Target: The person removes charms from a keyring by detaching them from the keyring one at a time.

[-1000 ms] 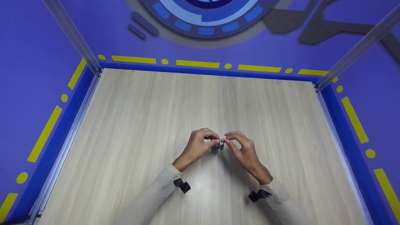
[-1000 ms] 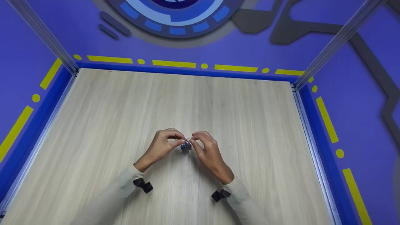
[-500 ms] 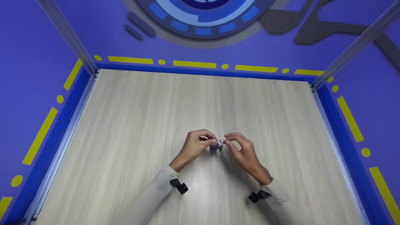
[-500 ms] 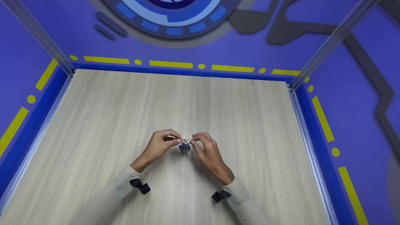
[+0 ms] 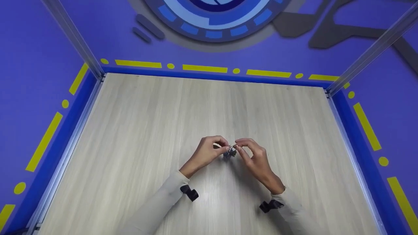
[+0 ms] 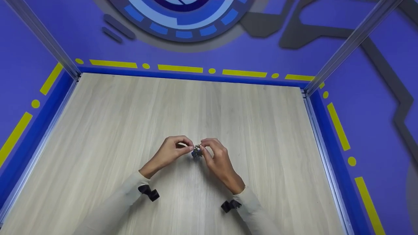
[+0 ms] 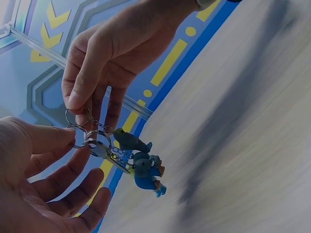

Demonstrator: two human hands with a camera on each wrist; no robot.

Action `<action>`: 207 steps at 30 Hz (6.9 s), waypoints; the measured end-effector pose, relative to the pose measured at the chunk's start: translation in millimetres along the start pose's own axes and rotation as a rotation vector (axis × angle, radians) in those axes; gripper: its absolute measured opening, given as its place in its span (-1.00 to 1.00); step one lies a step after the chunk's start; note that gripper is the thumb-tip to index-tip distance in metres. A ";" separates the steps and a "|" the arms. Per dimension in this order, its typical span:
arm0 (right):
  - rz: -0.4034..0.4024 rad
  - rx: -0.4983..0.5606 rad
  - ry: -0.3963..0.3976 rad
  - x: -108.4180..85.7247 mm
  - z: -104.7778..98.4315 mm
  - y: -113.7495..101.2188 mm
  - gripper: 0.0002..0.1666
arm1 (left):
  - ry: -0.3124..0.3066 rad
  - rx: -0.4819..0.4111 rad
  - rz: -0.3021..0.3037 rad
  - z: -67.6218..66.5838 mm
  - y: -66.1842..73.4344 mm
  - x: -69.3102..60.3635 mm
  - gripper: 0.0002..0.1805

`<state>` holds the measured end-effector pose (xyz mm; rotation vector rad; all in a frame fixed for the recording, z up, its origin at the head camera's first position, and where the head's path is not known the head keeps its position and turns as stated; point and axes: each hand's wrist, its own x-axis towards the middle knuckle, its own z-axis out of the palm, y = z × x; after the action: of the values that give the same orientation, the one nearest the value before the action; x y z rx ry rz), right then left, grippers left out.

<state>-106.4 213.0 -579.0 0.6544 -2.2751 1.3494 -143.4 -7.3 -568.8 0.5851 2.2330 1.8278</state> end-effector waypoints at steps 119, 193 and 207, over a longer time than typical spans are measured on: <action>-0.028 0.030 -0.039 -4.7 3.1 13.6 -0.79 | 0.211 0.226 0.280 -0.3 -5.2 -2.6 -0.93; 0.258 -0.393 -0.166 38.5 30.1 102.8 -0.94 | 0.257 0.184 0.264 -3.9 -9.2 -3.6 -0.93; 0.282 -0.305 -0.137 37.0 32.1 86.8 -0.93 | 0.245 0.198 0.240 -7.8 -10.4 -4.5 -0.94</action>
<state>-190.4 214.1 -632.6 0.3423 -2.6904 1.0618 -144.2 -17.8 -577.7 0.7279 2.6295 1.8892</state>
